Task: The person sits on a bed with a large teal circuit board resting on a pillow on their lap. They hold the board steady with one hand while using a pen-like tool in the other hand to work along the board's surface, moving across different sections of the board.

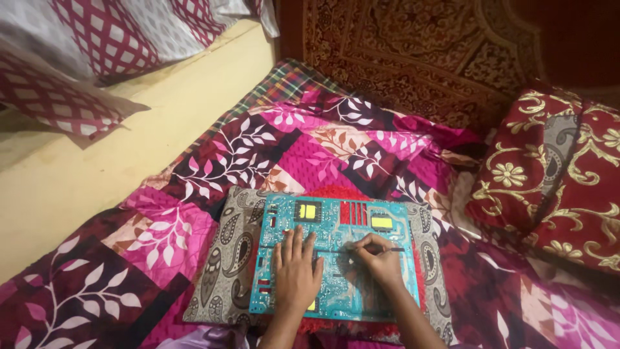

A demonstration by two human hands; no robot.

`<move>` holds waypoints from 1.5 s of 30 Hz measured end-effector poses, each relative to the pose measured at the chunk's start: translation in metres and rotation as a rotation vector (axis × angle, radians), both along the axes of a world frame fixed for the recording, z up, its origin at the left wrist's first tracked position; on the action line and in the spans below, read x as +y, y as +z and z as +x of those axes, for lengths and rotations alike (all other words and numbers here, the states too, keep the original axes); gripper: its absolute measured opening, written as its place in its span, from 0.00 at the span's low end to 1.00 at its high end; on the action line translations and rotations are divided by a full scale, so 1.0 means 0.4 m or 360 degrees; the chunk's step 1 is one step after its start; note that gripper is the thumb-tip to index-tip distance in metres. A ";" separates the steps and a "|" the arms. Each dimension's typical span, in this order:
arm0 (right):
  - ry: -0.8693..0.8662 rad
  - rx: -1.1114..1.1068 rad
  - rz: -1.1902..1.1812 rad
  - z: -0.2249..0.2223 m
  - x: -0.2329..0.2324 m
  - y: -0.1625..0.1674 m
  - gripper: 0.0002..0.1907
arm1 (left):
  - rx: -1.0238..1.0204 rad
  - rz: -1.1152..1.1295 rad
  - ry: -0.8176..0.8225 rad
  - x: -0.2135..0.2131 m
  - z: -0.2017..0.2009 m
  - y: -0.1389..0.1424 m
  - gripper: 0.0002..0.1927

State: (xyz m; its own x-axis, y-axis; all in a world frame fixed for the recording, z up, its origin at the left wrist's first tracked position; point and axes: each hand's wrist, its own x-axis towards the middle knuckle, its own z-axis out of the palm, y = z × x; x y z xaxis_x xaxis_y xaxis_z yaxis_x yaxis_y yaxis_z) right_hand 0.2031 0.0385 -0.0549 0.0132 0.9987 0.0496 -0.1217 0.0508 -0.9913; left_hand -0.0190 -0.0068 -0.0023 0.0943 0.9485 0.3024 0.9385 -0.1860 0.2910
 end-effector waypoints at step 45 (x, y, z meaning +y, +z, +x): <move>0.0061 0.0121 0.0044 -0.015 -0.016 0.000 0.05 | 0.0058 0.0075 0.0014 -0.030 -0.025 0.041 0.33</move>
